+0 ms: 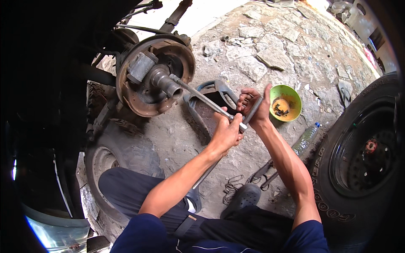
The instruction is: The person uses a T-handle wrench to rotate and remove parts from a vehicle axle hub, occasionally placing small items into a nearby bowl.
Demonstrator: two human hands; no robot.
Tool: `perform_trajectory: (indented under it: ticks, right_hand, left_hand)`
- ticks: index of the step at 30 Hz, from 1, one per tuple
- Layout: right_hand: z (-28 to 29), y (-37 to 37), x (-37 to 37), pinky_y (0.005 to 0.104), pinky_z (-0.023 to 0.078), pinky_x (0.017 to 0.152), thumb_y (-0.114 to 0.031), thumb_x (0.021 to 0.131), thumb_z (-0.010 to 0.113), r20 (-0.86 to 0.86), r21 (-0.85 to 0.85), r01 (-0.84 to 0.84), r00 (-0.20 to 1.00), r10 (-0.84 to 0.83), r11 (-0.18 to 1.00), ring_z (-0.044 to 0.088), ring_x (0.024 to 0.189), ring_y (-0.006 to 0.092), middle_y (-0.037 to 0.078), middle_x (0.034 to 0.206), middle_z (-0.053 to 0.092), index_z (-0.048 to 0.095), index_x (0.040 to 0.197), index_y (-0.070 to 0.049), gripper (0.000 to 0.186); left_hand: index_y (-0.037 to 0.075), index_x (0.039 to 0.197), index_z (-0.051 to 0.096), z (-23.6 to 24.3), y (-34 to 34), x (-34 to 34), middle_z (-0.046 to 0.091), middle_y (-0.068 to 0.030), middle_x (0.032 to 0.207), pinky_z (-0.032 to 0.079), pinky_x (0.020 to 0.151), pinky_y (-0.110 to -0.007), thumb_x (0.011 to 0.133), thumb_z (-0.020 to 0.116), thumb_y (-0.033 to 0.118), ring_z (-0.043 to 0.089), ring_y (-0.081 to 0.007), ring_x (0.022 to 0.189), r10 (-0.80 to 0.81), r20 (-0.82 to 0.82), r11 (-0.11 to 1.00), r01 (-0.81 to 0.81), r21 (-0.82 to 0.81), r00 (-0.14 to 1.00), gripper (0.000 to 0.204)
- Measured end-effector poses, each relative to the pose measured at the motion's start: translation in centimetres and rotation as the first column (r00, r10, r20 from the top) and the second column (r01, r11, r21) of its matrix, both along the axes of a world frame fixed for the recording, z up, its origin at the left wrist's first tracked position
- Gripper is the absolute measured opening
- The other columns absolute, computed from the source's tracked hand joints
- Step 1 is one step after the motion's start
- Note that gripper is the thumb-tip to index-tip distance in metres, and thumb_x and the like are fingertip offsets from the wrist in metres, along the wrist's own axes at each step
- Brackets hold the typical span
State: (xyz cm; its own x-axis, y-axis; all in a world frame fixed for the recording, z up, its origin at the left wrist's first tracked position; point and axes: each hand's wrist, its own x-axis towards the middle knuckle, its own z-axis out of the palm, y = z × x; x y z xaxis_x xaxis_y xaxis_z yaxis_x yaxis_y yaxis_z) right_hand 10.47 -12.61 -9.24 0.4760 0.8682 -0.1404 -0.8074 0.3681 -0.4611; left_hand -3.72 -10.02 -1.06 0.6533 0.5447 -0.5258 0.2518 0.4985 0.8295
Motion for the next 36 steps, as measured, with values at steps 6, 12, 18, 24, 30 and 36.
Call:
perform_trajectory:
  ticks: [6, 12, 18, 24, 30, 36]
  right_hand:
    - [3.3, -1.8, -4.2, 0.0288, 0.042, 0.059, -0.046, 0.095, 0.049, 0.325, -0.147, 0.294, 0.916, -0.235, 0.944, 0.05, 0.061, 0.0179, 0.004, 0.06, 0.045, 0.046, 0.08, -0.007, 0.042]
    - [3.9, -0.9, -3.9, 0.0299, 0.039, 0.055, -0.046, 0.096, 0.046, 0.25, -0.168, 0.379, 0.91, -0.332, 0.91, 0.044, 0.055, 0.0176, 0.002, 0.055, 0.037, 0.04, 0.075, -0.01, 0.042]
    - [5.3, -0.7, -2.9, 0.0279, 0.033, 0.047, -0.045, 0.096, 0.048, 0.112, -0.163, 0.302, 0.951, -0.287, 0.939, 0.036, 0.05, 0.014, 0.0, 0.054, 0.034, 0.04, 0.075, -0.011, 0.04]
    - [6.3, -1.2, -2.7, 0.0278, 0.029, 0.043, -0.046, 0.097, 0.043, 0.055, -0.207, 0.282, 0.959, -0.277, 0.937, 0.031, 0.046, 0.0122, -0.002, 0.053, 0.029, 0.039, 0.076, -0.013, 0.039]
    - [7.1, -1.4, -3.0, 0.0278, 0.027, 0.042, -0.046, 0.098, 0.041, 0.061, -0.253, 0.273, 0.962, -0.267, 0.928, 0.026, 0.043, 0.0112, -0.003, 0.052, 0.027, 0.039, 0.077, -0.014, 0.038]
    - [7.8, -1.6, -2.7, 0.0284, 0.026, 0.041, -0.05, 0.095, 0.045, -0.026, -0.354, 0.189, 0.977, -0.211, 0.916, 0.025, 0.042, 0.0117, -0.003, 0.052, 0.026, 0.035, 0.071, -0.016, 0.043]
  left_hand:
    - [0.009, 0.117, 0.026, -0.7, 0.8, -0.1, 0.049, -0.0068, 0.083, 0.036, 0.036, -0.02, 0.097, 0.049, 0.024, 0.049, -0.0099, 0.048, -0.094, 0.055, 0.996, 0.093, 0.009, 0.994, 0.034]
    - [0.002, 0.102, 0.044, 1.1, 0.8, 0.1, 0.057, -0.0064, 0.075, 0.057, 0.048, -0.027, 0.097, 0.05, 0.025, 0.063, -0.0149, 0.056, -0.139, -0.004, 0.987, 0.138, 0.085, 0.99, 0.024]
    - [0.001, 0.098, 0.05, 1.0, 0.9, 0.2, 0.06, -0.0071, 0.078, 0.056, 0.046, -0.025, 0.096, 0.051, 0.026, 0.066, -0.0157, 0.059, -0.13, 0.006, 0.982, 0.128, 0.137, 0.992, 0.025]
    - [0.005, 0.105, 0.041, -0.3, 0.7, -0.1, 0.057, -0.0062, 0.08, 0.05, 0.041, -0.023, 0.096, 0.053, 0.027, 0.062, -0.0138, 0.055, -0.099, 0.048, 0.987, 0.092, 0.133, 0.994, 0.026]
    - [0.007, 0.108, 0.035, 1.3, -0.4, -1.8, 0.054, -0.006, 0.08, 0.046, 0.041, -0.027, 0.096, 0.051, 0.035, 0.059, -0.0145, 0.053, -0.12, -0.044, 0.963, 0.127, 0.238, 0.992, 0.034]
    - [0.001, 0.107, 0.044, -2.2, -3.8, -9.3, 0.063, -0.0278, 0.075, 0.048, 0.057, -0.052, 0.093, 0.048, 0.043, 0.062, -0.0445, 0.064, -0.085, -0.471, 0.378, 0.466, 0.8, 0.878, 0.044]
